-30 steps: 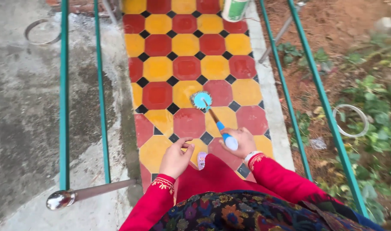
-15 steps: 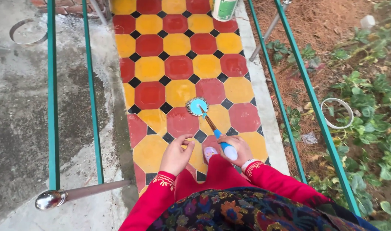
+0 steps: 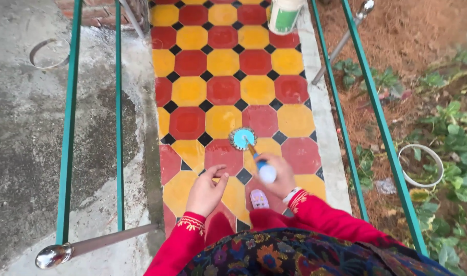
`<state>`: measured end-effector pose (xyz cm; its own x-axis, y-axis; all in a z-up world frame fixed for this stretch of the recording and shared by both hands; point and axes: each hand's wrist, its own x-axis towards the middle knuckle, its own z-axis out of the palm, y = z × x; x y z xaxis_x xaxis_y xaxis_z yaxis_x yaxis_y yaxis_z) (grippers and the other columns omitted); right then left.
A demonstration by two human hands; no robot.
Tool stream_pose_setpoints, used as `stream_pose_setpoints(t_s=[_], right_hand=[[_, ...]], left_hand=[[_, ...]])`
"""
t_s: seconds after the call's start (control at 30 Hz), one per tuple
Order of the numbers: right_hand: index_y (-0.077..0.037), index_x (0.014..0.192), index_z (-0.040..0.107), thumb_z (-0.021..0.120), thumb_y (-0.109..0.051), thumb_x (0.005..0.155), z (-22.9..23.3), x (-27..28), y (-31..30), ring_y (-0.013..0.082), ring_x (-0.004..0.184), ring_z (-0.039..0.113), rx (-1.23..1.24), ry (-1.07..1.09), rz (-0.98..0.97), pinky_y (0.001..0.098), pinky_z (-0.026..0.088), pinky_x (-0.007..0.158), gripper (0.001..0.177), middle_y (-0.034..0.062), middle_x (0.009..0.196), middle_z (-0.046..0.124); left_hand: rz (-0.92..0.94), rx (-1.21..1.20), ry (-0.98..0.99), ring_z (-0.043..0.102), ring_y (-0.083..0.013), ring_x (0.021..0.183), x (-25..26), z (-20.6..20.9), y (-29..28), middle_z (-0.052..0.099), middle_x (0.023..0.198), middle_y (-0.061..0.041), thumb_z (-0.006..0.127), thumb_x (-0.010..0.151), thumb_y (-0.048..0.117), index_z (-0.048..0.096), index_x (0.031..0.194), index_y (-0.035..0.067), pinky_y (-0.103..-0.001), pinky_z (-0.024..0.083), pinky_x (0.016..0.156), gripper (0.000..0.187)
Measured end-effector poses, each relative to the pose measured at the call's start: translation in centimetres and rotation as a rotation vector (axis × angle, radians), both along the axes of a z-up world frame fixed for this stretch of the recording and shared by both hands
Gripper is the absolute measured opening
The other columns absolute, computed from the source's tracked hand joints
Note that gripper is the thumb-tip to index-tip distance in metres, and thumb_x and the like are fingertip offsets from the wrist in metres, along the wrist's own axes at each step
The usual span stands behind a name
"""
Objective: Mopping a tiled outdoor walkway using a small round mop, moving slowly along the path.
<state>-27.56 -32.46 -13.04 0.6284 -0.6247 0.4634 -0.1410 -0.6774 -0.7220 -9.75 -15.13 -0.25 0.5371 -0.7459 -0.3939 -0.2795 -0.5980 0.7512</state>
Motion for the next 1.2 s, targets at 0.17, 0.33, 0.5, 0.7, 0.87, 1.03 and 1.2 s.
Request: stream_pose_setpoints(t_s=[0.17,0.33,0.5,0.7,0.87,1.03,1.2], right_hand=[[-0.016,0.116,0.067,0.089,-0.02,0.077,4.9,-2.8,3.0,0.0274,0.114,0.07,0.259,0.027,-0.09,0.0413,0.052,0.101,0.045,0.0045,0.113,0.075],[-0.022,0.112,0.072,0.082,-0.029,0.083,7.1,-5.3,7.1,0.0319,0.115,0.07,0.323,0.31,-0.081,0.0466,0.056,0.097,0.032,0.0021,0.124,0.075],[-0.016,0.131,0.066,0.071,-0.019,0.086,10.2,-5.2,11.1,0.0513,0.121,0.06,0.447,0.555,-0.133,0.0624,0.05,0.103,0.046,0.0208,0.14,0.063],[-0.034,0.143,0.057,0.059,-0.028,0.091,7.6,-6.2,14.0,0.0383,0.12,0.067,0.427,1.01,-0.254,0.0516,0.056,0.102,0.052,0.0088,0.147,0.058],[-0.037,0.146,0.054,0.056,-0.035,0.093,5.2,-5.9,14.5,0.0385,0.113,0.071,0.417,1.169,-0.274,0.0499,0.058,0.098,0.053,0.0094,0.14,0.062],[-0.035,0.149,0.05,0.055,-0.039,0.096,3.3,-5.7,13.9,0.0406,0.111,0.071,0.4,1.209,-0.257,0.0507,0.058,0.096,0.054,0.0101,0.14,0.061],[-0.022,0.155,0.046,0.051,-0.031,0.099,1.3,-4.5,9.2,0.0472,0.11,0.07,0.342,1.211,-0.271,0.0544,0.058,0.096,0.057,0.0224,0.127,0.066]], left_hand=[[-0.023,0.006,0.019,0.076,-0.028,0.093,0.0,1.0,0.3,0.078,0.112,-0.007,0.061,0.095,0.035,0.071,0.13,0.023,-0.041,0.058,0.083,0.039],[-0.066,-0.023,0.017,0.077,-0.0289,0.088,0.4,0.1,2.0,0.078,0.109,-0.008,0.062,0.094,0.036,0.072,0.128,0.022,-0.04,0.058,0.079,0.038],[-0.155,-0.018,0.006,0.075,-0.0273,0.085,-0.1,0.7,4.0,0.078,0.107,-0.008,0.062,0.094,0.035,0.071,0.13,0.021,-0.04,0.057,0.076,0.04],[-0.241,-0.005,0.026,0.075,-0.0307,0.086,0.2,-0.7,6.0,0.078,0.108,-0.011,0.062,0.095,0.033,0.07,0.131,0.019,-0.041,0.057,0.077,0.039],[-0.249,-0.005,0.037,0.075,-0.0283,0.087,0.4,-0.6,6.2,0.078,0.108,-0.008,0.062,0.095,0.033,0.07,0.13,0.02,-0.039,0.057,0.078,0.038],[-0.214,-0.003,0.061,0.076,-0.0257,0.085,1.1,-0.2,6.0,0.078,0.108,-0.009,0.062,0.096,0.03,0.07,0.131,0.019,-0.037,0.057,0.077,0.038],[-0.155,-0.009,0.069,0.076,-0.0258,0.085,1.7,0.0,5.4,0.078,0.107,-0.009,0.061,0.095,0.03,0.069,0.131,0.018,-0.037,0.058,0.077,0.038]])
